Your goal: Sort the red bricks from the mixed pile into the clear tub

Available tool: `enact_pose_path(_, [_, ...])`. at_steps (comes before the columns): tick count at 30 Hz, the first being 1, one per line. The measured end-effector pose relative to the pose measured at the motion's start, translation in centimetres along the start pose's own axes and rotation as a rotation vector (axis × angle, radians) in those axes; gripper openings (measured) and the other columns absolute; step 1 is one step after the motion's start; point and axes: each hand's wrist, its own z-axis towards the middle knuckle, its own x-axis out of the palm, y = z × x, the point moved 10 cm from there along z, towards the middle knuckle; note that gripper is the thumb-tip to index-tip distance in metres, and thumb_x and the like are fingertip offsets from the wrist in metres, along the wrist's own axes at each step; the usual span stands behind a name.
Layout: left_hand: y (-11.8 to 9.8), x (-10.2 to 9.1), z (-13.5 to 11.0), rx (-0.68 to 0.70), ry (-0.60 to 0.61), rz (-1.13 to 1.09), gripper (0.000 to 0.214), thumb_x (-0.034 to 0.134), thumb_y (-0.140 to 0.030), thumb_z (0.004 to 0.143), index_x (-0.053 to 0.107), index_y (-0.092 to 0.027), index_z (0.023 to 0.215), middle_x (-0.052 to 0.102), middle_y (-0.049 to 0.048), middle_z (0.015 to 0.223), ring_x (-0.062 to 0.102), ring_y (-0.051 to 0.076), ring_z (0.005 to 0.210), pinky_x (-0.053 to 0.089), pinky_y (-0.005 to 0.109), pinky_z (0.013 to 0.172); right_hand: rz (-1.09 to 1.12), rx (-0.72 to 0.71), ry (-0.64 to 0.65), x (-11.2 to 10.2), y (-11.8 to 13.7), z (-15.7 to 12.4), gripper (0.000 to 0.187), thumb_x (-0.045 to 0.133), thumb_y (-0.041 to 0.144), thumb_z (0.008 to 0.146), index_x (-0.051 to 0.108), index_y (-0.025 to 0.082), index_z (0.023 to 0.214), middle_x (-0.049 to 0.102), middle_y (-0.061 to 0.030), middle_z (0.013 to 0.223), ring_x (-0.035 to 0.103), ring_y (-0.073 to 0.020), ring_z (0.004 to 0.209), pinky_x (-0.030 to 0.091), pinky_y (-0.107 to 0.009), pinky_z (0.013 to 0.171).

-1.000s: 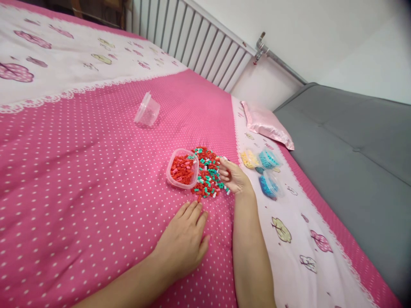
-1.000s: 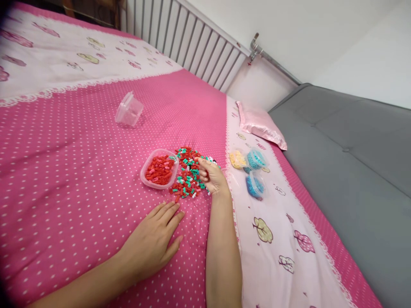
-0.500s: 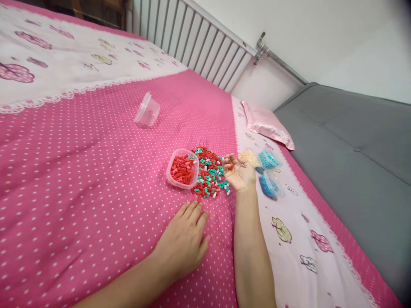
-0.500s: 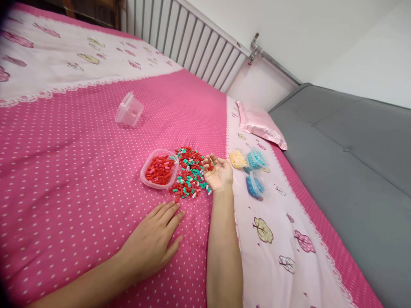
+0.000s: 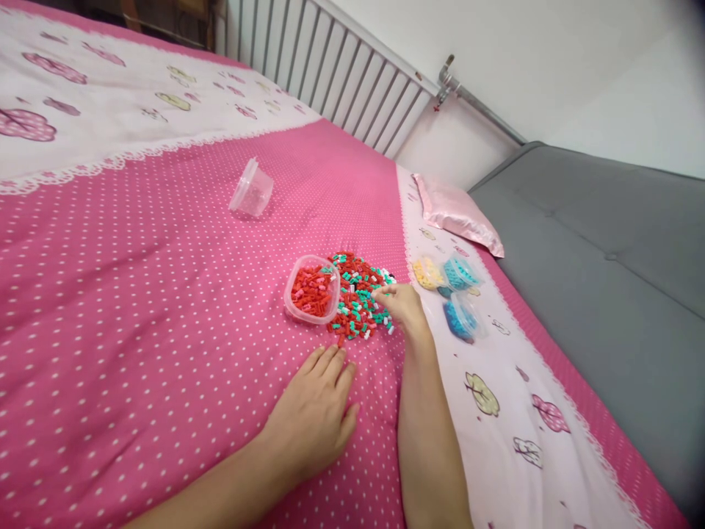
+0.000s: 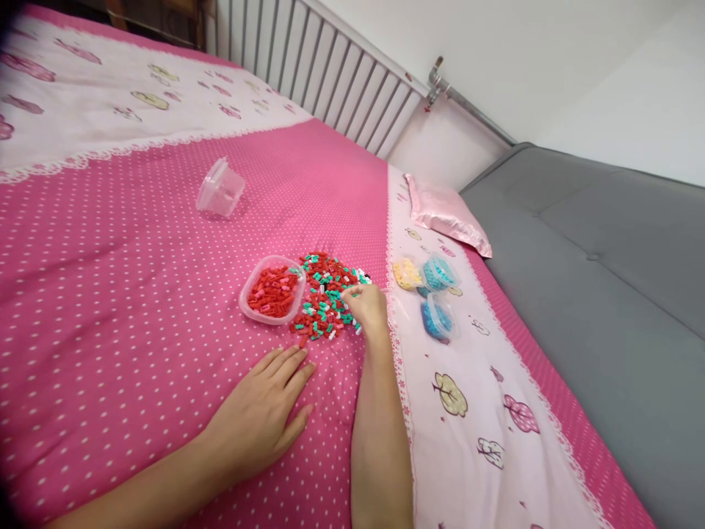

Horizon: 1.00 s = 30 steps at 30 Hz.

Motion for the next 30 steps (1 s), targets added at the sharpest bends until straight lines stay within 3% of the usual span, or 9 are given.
enact_pose_path(3, [0.0,0.0,0.0,-0.001,-0.001,0.0,0.047,0.036,-0.035,0.086,0.051,-0.012,0.125,0.05,0.0138,0.131,0.039,0.028,0.126,0.025,0.044,0.108,-0.247,-0.02,0.061,0.6,0.0,-0.1,0.017,0.063,0.032,0.066,0.073,0.019,0.07,0.068,-0.0028,0.068,0.062,-0.0189,0.072,0.041,-0.026,0.065])
enact_pose_path(7, [0.1,0.0,0.0,0.001,-0.006,0.001,0.047,0.036,-0.035,0.086,0.051,-0.012,0.124,0.05,0.014,0.13,0.039,0.028,0.125,0.026,0.044,0.107,-0.344,-0.079,0.122,1.2,0.9,-0.5,0.02,0.059,0.034,0.071,0.073,0.019,0.071,0.07,-0.004,0.07,0.063,-0.0185,0.072,0.04,-0.025,0.063])
enact_pose_path(14, [0.0,0.0,0.1,0.0,-0.002,0.005,0.047,0.035,-0.036,0.087,0.052,-0.012,0.124,0.051,0.0142,0.13,0.039,0.028,0.125,0.026,0.044,0.107,-0.258,-0.099,0.212,2.1,0.9,-0.7,0.017,0.065,0.031,0.066,0.073,0.018,0.074,0.071,-0.003,0.074,0.063,-0.0176,0.073,0.04,-0.023,0.061])
enact_pose_path(20, [0.1,0.1,0.0,-0.002,0.004,0.003,0.048,0.034,-0.036,0.087,0.051,-0.012,0.125,0.05,0.0144,0.131,0.039,0.028,0.126,0.025,0.044,0.107,-0.199,-0.092,0.207,2.1,0.9,-0.7,0.019,0.068,0.029,0.061,0.072,0.017,0.075,0.06,0.0022,0.054,0.054,-0.0132,0.057,0.037,-0.022,0.055])
enact_pose_path(25, [0.1,-0.2,-0.1,0.001,-0.017,0.001,0.047,0.036,-0.035,0.086,0.052,-0.012,0.124,0.051,0.0146,0.129,0.04,0.028,0.124,0.026,0.044,0.107,0.097,-0.065,0.184,1.8,1.0,-0.6,0.031,0.069,0.038,0.055,0.067,0.015,0.075,0.045,0.0077,0.043,0.041,-0.0092,0.044,0.03,-0.022,0.048])
enact_pose_path(30, [0.1,-0.3,-0.2,0.003,-0.02,0.002,0.047,0.037,-0.035,0.086,0.051,-0.012,0.124,0.051,0.0147,0.13,0.04,0.028,0.124,0.027,0.044,0.106,0.547,-0.019,0.195,1.6,2.0,-1.1,0.04,0.075,0.039,0.049,0.06,0.014,0.077,0.047,0.0085,0.049,0.036,-0.0054,0.044,0.027,-0.02,0.047])
